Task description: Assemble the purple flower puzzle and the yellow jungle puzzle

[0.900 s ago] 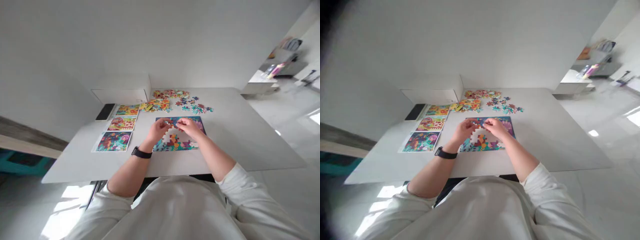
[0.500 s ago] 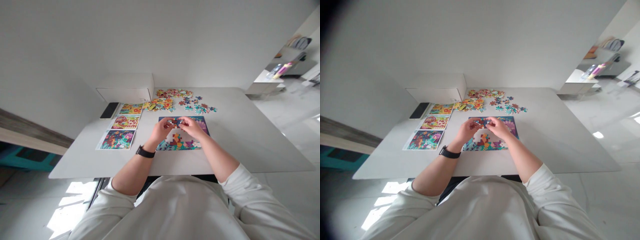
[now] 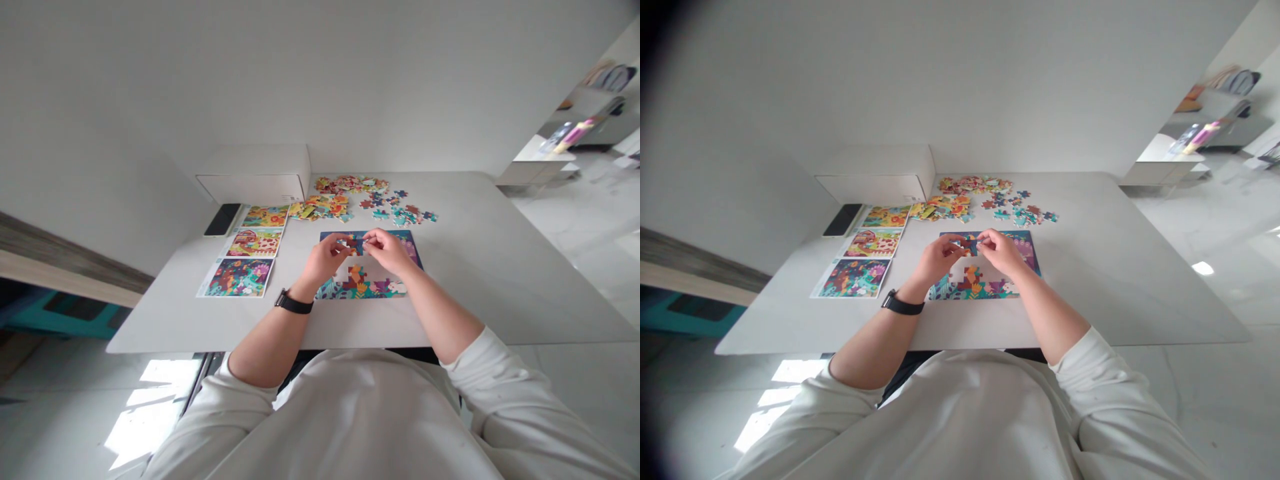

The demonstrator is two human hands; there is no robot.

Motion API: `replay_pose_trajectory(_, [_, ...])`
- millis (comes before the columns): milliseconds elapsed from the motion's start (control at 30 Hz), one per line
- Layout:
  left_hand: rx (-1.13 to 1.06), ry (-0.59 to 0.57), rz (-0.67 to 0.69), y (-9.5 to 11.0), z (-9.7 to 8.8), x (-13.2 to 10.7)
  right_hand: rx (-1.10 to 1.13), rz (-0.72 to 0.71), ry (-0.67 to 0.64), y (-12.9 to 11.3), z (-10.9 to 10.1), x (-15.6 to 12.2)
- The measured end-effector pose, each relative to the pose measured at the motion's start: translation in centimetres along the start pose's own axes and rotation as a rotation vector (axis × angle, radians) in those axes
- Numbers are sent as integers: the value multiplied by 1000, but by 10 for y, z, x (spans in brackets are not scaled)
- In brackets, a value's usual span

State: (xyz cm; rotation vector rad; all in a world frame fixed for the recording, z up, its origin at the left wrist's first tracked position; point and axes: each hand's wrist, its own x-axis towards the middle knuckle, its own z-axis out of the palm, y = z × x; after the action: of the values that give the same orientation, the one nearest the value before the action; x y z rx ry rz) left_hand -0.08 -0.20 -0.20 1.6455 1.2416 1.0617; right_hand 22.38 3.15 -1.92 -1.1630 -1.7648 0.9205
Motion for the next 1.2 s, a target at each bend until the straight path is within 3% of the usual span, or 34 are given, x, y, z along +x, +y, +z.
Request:
replay_pose_trajectory(233, [46,-48,39,4,1,-1,-25,64,-21,-13,-5,-1])
replay_pose_trajectory(433, [50,-47,-4,5,-1,-1,-49,121,46,-10,-7,1])
replay_pose_trajectory(600, [24,-6,-24,-2,-2,1,-117,-87,78,-13,-6,-2])
replay_pose_trajectory(800, [-9,1,-55,-5,-3,1,-292,-346,-128,-22,-7,-7])
replay_pose_trajectory(1033, [50,-42,-106,-3,-3,2,-408,-385,-165,-12,-8,-4])
replay_pose_trajectory(1200, [328,-15,-44,-5,-2,3,-471,-372,-220,-8,-8,-5])
